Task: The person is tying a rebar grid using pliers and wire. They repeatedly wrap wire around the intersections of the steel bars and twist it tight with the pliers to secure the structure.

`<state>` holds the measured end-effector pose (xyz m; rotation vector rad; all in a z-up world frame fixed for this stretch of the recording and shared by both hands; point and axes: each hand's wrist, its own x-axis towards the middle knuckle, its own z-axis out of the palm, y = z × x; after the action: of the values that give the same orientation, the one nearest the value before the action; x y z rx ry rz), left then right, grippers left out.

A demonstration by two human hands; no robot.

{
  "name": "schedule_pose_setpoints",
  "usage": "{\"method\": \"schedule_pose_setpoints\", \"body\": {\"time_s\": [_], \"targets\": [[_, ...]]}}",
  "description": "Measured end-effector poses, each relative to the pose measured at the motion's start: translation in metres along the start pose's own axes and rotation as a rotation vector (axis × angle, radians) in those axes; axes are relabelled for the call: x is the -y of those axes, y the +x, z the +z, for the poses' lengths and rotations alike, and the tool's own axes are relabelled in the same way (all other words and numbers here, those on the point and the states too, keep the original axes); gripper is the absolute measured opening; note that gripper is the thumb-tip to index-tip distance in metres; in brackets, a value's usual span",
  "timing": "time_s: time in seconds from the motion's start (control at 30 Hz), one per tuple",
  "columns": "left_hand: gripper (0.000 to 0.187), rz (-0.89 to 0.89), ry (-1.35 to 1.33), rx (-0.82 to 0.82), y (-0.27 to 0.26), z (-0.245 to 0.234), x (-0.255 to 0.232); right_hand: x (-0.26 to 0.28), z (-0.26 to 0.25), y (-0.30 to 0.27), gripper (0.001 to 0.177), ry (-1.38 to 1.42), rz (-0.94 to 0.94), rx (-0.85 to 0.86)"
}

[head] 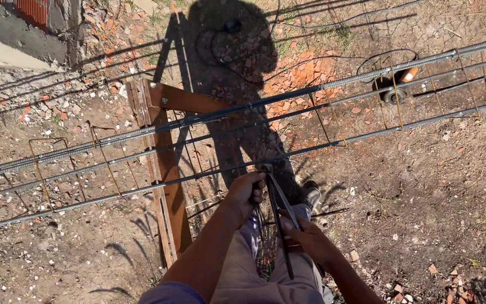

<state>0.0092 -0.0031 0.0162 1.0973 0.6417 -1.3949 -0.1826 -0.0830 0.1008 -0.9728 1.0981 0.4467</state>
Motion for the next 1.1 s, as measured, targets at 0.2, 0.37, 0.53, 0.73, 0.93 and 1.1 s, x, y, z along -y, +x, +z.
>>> {"method": "schedule_pose_setpoints", "body": {"time_s": [0.2, 0.37, 0.53, 0.73, 0.93, 1.1], "targets": [[0.016, -0.001, 0.031, 0.026, 0.003, 0.000, 0.001, -0.021, 0.002, 0.013, 0.019, 0.044, -0.137, 0.088], [0.016, 0.067, 0.157, -0.098, -0.010, 0.013, 0.007, -0.044, 0.021, 0.029, 0.016, 0.109, -0.094, -0.008], [0.067, 0.197, 0.451, -0.421, -0.053, 0.054, 0.023, -0.040, 0.029, 0.027, 0.038, -0.365, -0.221, -0.202], [0.114, 0.131, 0.311, -0.539, -0.039, 0.075, 0.040, -0.030, 0.034, 0.016, 0.030, -0.732, -0.105, -0.334], [0.112, -0.005, 0.233, -0.600, -0.017, 0.074, 0.044, -0.032, 0.034, 0.015, 0.052, -0.826, -0.094, -0.406], [0.027, 0.036, -0.032, -0.303, 0.008, 0.050, 0.055, -0.043, 0.013, -0.003, 0.039, -0.405, 0.088, -0.226]]}}
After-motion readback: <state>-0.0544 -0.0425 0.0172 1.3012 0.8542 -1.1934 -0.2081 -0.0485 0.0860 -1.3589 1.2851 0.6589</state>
